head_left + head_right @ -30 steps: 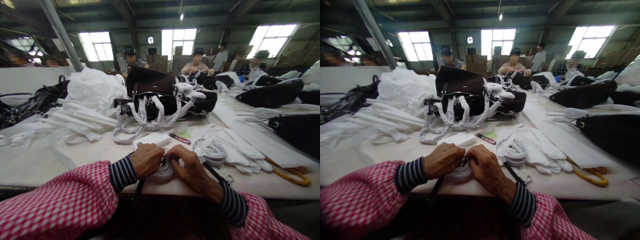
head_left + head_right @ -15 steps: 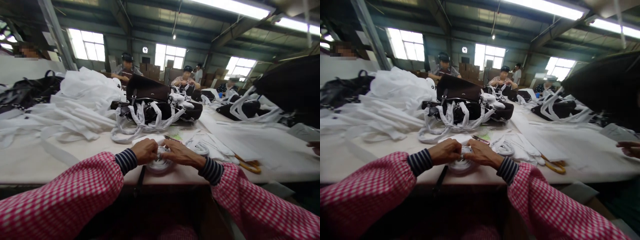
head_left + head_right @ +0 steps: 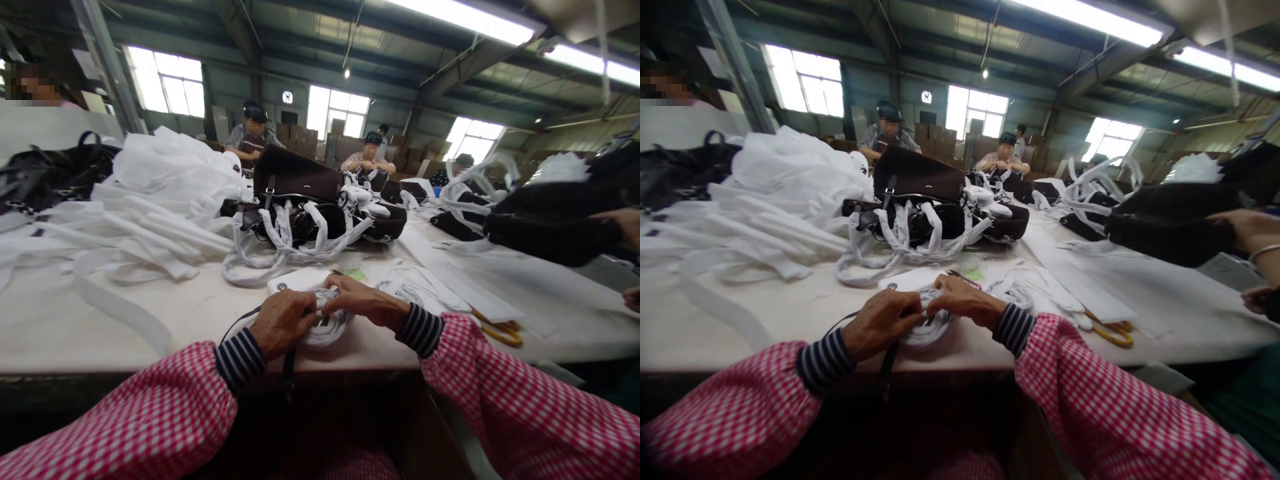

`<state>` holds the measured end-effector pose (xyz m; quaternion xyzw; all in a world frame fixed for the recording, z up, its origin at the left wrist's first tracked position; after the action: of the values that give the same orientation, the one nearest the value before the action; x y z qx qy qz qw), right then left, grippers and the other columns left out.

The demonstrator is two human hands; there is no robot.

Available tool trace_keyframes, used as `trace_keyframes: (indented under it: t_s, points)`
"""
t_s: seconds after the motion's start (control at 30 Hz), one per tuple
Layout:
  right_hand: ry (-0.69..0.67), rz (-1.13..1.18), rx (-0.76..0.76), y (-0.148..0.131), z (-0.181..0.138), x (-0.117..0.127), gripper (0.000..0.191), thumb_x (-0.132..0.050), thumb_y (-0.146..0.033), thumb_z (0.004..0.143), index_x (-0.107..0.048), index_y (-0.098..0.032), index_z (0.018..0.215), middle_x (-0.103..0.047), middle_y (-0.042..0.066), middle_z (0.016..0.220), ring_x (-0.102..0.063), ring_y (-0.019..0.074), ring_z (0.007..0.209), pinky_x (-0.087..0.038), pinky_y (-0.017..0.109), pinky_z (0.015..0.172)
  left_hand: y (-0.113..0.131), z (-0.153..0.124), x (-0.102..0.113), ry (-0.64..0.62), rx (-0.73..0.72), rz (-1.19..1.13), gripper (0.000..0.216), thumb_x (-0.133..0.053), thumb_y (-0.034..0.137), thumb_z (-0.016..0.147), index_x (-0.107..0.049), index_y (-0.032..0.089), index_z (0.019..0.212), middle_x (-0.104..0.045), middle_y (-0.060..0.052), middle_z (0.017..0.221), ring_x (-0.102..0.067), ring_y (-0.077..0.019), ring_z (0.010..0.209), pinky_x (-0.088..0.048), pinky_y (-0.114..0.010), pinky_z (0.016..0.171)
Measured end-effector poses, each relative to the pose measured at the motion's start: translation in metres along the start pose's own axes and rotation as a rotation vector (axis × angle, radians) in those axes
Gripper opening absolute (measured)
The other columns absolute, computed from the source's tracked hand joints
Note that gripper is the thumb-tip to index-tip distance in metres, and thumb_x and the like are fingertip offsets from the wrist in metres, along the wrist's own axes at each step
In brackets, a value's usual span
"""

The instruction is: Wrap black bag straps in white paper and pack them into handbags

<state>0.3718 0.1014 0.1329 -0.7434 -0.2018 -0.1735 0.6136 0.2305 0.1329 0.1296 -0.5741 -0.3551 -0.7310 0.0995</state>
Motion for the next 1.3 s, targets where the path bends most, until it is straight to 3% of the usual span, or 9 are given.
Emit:
trace_keyframes:
  t_s: [0.17, 0.33, 0.5, 0.77, 0.87, 0.97, 1.1, 1.3]
  points:
    - [0.028, 0.157, -0.004, 0.003, -0.001, -0.005, 0.033, -0.069, -0.02, 0.057, -0.066, -0.015, 0.089, -0.065, 0.002, 0.086, -0.055, 0.016, 0.077, -0.041, 0.026, 0.065, 0.002, 0.003, 0.004, -0.01, -0.002, -0.006, 0.014, -0.063, 0.024, 0.088, -0.076, 0.019, 0.085, -0.074, -0.004, 0.078, -0.064, -0.0192, 0.075, -0.039, -0.03, 0.076]
    - [0.144, 0.108, 0.054, 0.003, -0.002, -0.008, 0.029, -0.068, -0.014, 0.056, -0.063, -0.015, 0.084, -0.063, 0.0, 0.081, -0.053, 0.0149, 0.075, -0.039, 0.024, 0.061, 0.006, 0.01, 0.007, -0.068, 0.027, 0.005, 0.013, -0.065, 0.023, 0.079, -0.078, 0.02, 0.081, -0.075, -0.007, 0.081, -0.068, -0.0231, 0.08, -0.04, -0.029, 0.067]
    - [0.177, 0.082, 0.108, 0.007, 0.001, -0.009, 0.028, -0.067, -0.011, 0.056, -0.063, -0.015, 0.083, -0.061, -0.002, 0.076, -0.052, 0.014, 0.071, -0.039, 0.024, 0.061, 0.013, 0.012, 0.004, -0.028, 0.057, 0.07, 0.017, -0.062, 0.019, 0.078, -0.078, 0.016, 0.083, -0.074, -0.014, 0.086, -0.069, -0.0318, 0.089, -0.043, -0.036, 0.073]
    - [0.119, 0.224, 0.087, 0.01, -0.005, -0.009, 0.03, -0.073, -0.017, 0.061, -0.067, -0.013, 0.09, -0.067, 0.001, 0.08, -0.058, 0.015, 0.069, -0.043, 0.026, 0.061, -0.009, -0.01, 0.014, -0.013, -0.093, -0.174, 0.02, -0.059, 0.027, 0.093, -0.077, 0.019, 0.089, -0.072, -0.001, 0.08, -0.064, -0.0172, 0.077, -0.043, -0.027, 0.072]
    - [0.124, 0.251, 0.084, 0.014, -0.003, -0.01, 0.031, -0.073, -0.016, 0.061, -0.067, -0.014, 0.091, -0.069, 0.001, 0.082, -0.06, 0.0156, 0.071, -0.044, 0.026, 0.062, -0.015, -0.021, 0.016, 0.054, -0.141, -0.111, 0.02, -0.058, 0.023, 0.095, -0.078, 0.021, 0.091, -0.071, -0.002, 0.09, -0.064, -0.0177, 0.083, -0.042, -0.028, 0.077]
    - [0.113, 0.289, 0.077, 0.017, -0.002, -0.011, 0.031, -0.072, -0.014, 0.06, -0.066, -0.015, 0.09, -0.07, 0.002, 0.083, -0.061, 0.0159, 0.072, -0.044, 0.026, 0.062, -0.007, -0.027, 0.006, 0.0, -0.223, 0.051, 0.028, -0.048, 0.02, 0.1, -0.073, 0.018, 0.086, -0.066, -0.004, 0.091, -0.061, -0.0175, 0.078, -0.039, -0.03, 0.072]
    - [0.102, 0.268, 0.092, 0.015, -0.002, -0.012, 0.03, -0.071, -0.013, 0.061, -0.065, -0.014, 0.09, -0.068, 0.0, 0.078, -0.059, 0.0149, 0.069, -0.043, 0.025, 0.06, 0.008, -0.027, 0.0, -0.063, -0.355, 0.12, 0.023, -0.045, 0.009, 0.093, -0.066, 0.018, 0.091, -0.065, -0.004, 0.092, -0.058, -0.0183, 0.076, -0.038, -0.031, 0.068]
    - [0.112, 0.291, 0.079, 0.011, -0.005, -0.012, 0.03, -0.072, -0.013, 0.059, -0.064, -0.015, 0.088, -0.068, 0.0, 0.077, -0.06, 0.0149, 0.067, -0.044, 0.025, 0.06, -0.002, -0.029, 0.002, -0.077, -0.286, 0.056, 0.027, -0.043, 0.019, 0.1, -0.068, 0.018, 0.09, -0.066, -0.005, 0.098, -0.062, -0.0198, 0.086, -0.044, -0.032, 0.077]
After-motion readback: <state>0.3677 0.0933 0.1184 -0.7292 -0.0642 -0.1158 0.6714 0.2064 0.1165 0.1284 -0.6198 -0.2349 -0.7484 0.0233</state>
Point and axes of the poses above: each hand's wrist, its own z-axis towards the middle knuckle, its own x-axis out of the back of the hand, y = z × x, the point moved 6 cm from there along z, towards the middle knuckle
